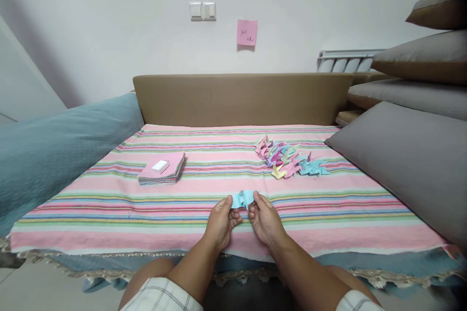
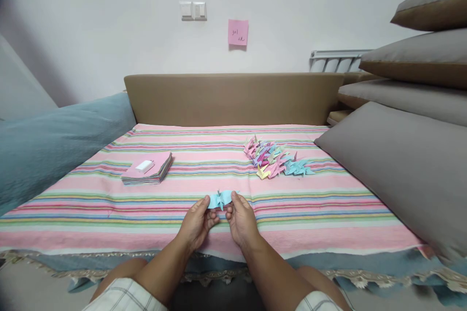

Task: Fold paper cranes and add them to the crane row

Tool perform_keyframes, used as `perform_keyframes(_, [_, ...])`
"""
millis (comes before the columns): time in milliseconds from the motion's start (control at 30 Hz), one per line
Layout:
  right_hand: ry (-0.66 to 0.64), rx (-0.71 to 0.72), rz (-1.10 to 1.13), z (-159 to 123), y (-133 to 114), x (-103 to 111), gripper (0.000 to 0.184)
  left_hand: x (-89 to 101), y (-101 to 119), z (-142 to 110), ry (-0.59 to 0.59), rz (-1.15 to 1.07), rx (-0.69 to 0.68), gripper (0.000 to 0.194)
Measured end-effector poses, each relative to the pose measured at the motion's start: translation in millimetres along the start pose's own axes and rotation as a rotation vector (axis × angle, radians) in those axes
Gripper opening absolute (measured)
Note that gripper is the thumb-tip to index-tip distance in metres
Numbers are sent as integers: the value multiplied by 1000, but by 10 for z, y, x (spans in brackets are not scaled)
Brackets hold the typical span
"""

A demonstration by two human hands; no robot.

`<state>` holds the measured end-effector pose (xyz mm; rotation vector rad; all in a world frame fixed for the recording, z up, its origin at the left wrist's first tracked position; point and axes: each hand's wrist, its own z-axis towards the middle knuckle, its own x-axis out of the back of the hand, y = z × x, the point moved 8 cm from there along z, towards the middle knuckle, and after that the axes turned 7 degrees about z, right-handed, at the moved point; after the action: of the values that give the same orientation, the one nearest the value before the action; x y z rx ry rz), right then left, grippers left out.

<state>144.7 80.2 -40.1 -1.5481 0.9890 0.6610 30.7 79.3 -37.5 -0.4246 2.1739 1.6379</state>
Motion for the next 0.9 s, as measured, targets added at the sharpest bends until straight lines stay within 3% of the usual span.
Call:
perform_keyframes(533, [30,-57,132,-2,71,25,11,-69,-41,-27,24,-157,76,17])
perform_keyframes(900, [4,-27,100,-9,36,10,18,-47,-50,-27,18,-110,79,23])
